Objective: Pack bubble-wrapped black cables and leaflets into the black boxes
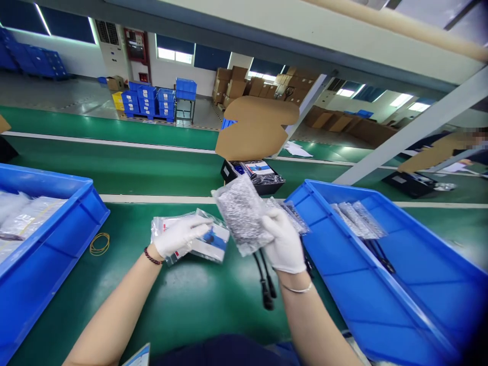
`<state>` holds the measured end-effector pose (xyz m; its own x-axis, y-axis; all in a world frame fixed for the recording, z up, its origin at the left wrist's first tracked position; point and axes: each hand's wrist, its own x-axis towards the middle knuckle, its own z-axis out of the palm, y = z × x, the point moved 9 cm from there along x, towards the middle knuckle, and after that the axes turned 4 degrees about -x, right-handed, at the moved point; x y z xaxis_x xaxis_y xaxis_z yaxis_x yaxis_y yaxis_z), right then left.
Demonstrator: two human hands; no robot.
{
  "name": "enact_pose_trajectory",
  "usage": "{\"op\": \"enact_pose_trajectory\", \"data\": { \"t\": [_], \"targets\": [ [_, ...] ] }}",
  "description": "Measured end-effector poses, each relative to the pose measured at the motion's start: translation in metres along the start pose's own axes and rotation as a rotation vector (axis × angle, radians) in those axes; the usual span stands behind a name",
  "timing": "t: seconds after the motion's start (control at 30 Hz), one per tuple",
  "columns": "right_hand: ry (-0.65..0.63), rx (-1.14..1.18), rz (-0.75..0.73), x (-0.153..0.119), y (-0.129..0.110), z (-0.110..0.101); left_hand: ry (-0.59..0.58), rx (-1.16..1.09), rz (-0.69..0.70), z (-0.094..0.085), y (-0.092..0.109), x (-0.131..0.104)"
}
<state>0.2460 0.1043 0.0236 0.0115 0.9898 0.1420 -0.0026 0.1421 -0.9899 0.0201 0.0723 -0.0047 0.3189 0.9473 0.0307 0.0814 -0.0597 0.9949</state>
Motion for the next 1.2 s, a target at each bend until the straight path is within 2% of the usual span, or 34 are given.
{"op": "enact_pose_trajectory", "data": {
  "t": [0.07, 0.13, 0.23, 0.33, 0.43, 0.63, 0.73, 1.07, 1.13, 1.2],
  "targets": [
    [-0.102, 0.085, 0.078, -0.010, 0.013, 0.039, -0.041, -0.237, 0.054, 0.018, 0.002, 0.002],
    [-0.203, 0.096, 0.100, -0.020, 0.019, 0.068, 0.028, -0.543, 0.016, 0.022, -0.006, 0.006],
    [-0.314, -0.137, -0.071, -0.026, 0.007, 0.086, 0.187, -0.910, -0.105, 0.012, -0.028, 0.012],
    [-0.405, -0.441, -0.190, -0.024, -0.002, 0.093, 0.231, -1.044, -0.171, 0.003, -0.038, 0.013],
    [-0.427, -0.475, -0.184, -0.015, -0.001, 0.098, 0.171, -0.985, -0.168, 0.004, -0.032, 0.012],
    [-0.287, -0.381, -0.132, 0.004, 0.008, 0.101, 0.100, -0.525, -0.100, 0.005, -0.020, 0.006],
    [-0.263, -0.398, -0.125, 0.007, 0.010, 0.101, 0.109, -0.417, -0.106, 0.000, -0.023, 0.006],
    [-0.260, -0.381, -0.089, 0.010, 0.020, 0.098, 0.064, -0.486, -0.096, 0.004, -0.022, 0.009],
    [-0.294, -0.232, -0.048, 0.010, 0.019, 0.100, 0.084, -0.548, -0.101, 0.003, -0.024, 0.009],
    [-0.370, 0.043, 0.033, 0.008, 0.017, 0.105, 0.134, -0.691, -0.119, -0.001, -0.025, 0.009]
  ]
}}
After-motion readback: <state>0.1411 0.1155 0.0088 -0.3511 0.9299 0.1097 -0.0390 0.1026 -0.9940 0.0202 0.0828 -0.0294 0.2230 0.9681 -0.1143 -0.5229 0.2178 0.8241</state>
